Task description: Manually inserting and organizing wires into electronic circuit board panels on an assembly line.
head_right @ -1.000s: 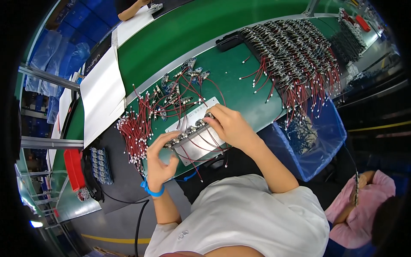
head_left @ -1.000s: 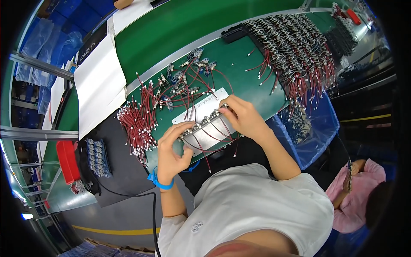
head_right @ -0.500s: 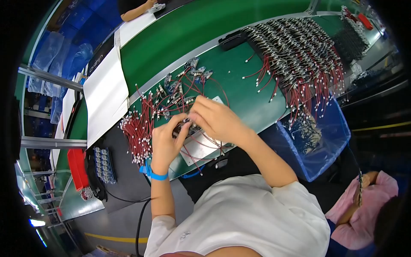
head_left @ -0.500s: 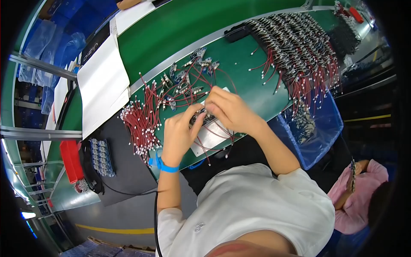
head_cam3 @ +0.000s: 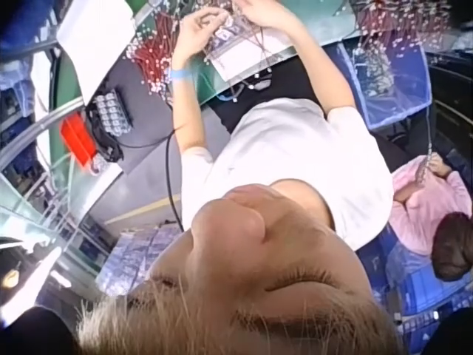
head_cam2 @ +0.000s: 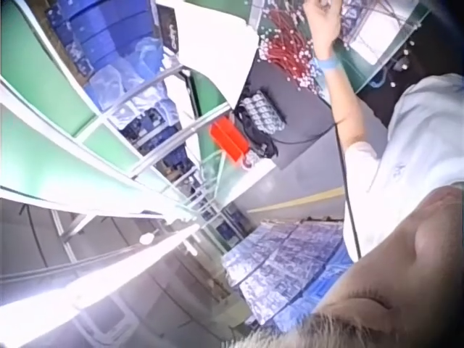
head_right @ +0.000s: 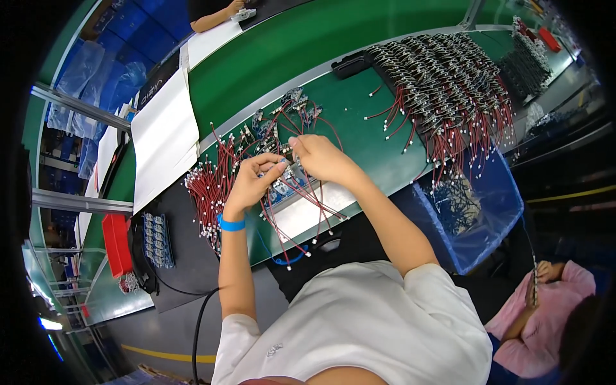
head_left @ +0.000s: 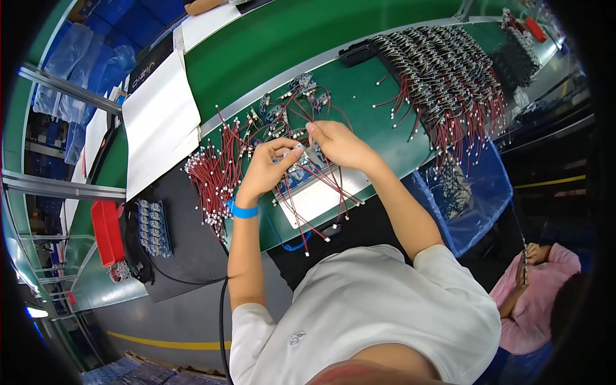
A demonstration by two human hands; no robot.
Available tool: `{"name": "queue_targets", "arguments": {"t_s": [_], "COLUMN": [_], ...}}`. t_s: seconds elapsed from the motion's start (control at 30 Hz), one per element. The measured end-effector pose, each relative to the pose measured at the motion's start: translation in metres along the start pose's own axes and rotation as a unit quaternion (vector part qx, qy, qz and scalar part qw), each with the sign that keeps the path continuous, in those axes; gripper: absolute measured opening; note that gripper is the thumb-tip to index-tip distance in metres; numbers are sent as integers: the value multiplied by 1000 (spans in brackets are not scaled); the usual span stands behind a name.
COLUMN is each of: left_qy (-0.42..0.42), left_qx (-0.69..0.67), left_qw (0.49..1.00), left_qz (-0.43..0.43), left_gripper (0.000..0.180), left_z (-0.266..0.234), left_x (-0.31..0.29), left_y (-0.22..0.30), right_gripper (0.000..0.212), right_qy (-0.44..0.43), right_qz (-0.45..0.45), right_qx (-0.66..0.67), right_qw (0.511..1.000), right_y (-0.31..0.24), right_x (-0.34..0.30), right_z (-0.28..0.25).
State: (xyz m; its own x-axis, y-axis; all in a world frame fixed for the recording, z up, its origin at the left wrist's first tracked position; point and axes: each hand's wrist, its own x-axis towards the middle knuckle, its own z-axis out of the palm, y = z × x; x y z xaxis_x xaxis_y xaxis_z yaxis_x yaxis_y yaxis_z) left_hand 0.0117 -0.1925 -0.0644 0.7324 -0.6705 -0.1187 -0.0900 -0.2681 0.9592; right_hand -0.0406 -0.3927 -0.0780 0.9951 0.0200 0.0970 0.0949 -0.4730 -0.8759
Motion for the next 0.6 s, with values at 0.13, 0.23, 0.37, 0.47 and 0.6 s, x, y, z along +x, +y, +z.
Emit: {"name": "queue_targets", "arguments": {"t_s": [0.13, 0.23, 0.37, 0.47, 0.6], "left_qy": [31, 64, 145, 178, 296], "left_qx": [-128, -194, -213, -218, -264], "left_qw": [991, 979, 966, 959, 912], "left_qz": [-22, -12, 4, 45, 107], "left_gripper": [21, 19, 21, 16, 19], "left_z": [-3, -15, -32, -62, -57], "left_x": [0, -5, -3, 11, 51], "left_y": [-18, -22, -4, -2, -3], "right_gripper": [46, 44, 39, 40, 37], "right_qy": [66, 75, 173, 209, 231], "right_qz": [9, -48, -166, -145, -194], "right_qx": [168, 277, 340, 259, 159], "right_qw": [984, 957, 909, 932, 940], "right_y": [12, 17, -3, -15, -36], "right_x": [-7, -11, -5, 28, 87], "right_z": [-7, -9, -21, -31, -20]}}
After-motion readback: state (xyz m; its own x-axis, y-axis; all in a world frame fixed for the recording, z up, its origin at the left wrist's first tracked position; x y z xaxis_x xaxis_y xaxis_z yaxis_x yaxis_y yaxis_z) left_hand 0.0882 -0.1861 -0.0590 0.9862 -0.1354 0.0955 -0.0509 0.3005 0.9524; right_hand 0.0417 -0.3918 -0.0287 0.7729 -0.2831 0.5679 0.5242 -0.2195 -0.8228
